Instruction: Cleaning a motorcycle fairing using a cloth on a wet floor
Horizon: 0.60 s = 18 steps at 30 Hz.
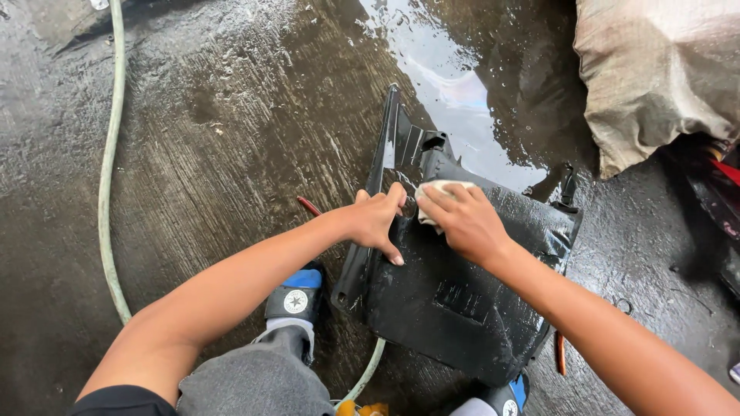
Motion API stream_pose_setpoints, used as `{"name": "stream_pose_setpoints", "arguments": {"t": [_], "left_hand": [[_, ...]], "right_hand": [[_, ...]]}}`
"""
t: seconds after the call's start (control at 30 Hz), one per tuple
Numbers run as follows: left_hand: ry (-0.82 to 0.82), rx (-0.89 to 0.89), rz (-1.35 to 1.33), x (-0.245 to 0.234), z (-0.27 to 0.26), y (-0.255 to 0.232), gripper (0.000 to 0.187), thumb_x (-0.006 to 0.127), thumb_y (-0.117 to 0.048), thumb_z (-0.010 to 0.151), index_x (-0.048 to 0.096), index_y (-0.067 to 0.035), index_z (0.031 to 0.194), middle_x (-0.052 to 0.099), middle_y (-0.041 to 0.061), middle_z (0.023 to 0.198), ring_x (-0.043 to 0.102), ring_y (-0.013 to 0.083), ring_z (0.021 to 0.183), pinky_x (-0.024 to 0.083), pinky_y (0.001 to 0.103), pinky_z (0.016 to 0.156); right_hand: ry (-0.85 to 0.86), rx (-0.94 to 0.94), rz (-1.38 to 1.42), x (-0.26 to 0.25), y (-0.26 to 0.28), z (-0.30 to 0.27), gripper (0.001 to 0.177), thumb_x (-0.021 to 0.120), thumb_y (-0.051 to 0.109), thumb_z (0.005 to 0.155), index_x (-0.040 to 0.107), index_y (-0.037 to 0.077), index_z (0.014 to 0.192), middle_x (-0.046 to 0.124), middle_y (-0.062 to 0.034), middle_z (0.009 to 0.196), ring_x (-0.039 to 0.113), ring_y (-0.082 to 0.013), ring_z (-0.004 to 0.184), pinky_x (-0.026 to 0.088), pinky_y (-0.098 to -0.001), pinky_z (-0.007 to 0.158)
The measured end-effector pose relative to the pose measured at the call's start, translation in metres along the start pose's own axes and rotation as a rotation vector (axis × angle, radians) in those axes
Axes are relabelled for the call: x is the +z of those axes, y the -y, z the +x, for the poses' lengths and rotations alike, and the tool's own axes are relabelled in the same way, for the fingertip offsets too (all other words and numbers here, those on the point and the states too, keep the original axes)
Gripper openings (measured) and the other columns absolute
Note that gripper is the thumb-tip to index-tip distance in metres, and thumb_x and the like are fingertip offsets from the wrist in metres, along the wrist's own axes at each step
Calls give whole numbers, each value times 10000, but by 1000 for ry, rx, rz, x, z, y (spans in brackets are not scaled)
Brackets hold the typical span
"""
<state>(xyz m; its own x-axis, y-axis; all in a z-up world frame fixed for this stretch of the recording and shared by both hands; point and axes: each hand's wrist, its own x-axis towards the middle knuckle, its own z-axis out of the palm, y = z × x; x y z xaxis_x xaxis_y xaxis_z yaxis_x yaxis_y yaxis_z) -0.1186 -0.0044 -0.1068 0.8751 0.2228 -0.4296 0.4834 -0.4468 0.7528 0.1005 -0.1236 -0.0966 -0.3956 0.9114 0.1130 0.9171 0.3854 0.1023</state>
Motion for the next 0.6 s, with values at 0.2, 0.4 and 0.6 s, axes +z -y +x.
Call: {"name": "stream_pose_setpoints", "arguments": {"t": [0.2,0.4,0.6], "left_hand": [[-7,12,20,5,4,8,962,934,-543,630,275,-126,1195,662,151,1278,572,388,1206,284,506,954],[24,-20,-2,1,7,8,1113,942,-575,586,262,-153,1360,647,99,1317,547,341,1269,275,470,994],[59,-75,100,1,11,13,1324,864,-790,484,306,-151,1500,626,64,1362,521,260,1317,286,439,989]], "right_hand": [[226,39,333,-25,-4,-8,475,553,155,932,619,282,1384,671,-4,1375,599,-285,1196,454,-428,845],[531,225,653,-59,-27,17,506,488,-99,739,767,219,1015,819,-29,998,712,-320,998,563,-444,804],[126,15,-30,-26,-23,23,297,522,118,947,650,245,1183,675,28,1296,635,-244,1115,505,-374,770]]}}
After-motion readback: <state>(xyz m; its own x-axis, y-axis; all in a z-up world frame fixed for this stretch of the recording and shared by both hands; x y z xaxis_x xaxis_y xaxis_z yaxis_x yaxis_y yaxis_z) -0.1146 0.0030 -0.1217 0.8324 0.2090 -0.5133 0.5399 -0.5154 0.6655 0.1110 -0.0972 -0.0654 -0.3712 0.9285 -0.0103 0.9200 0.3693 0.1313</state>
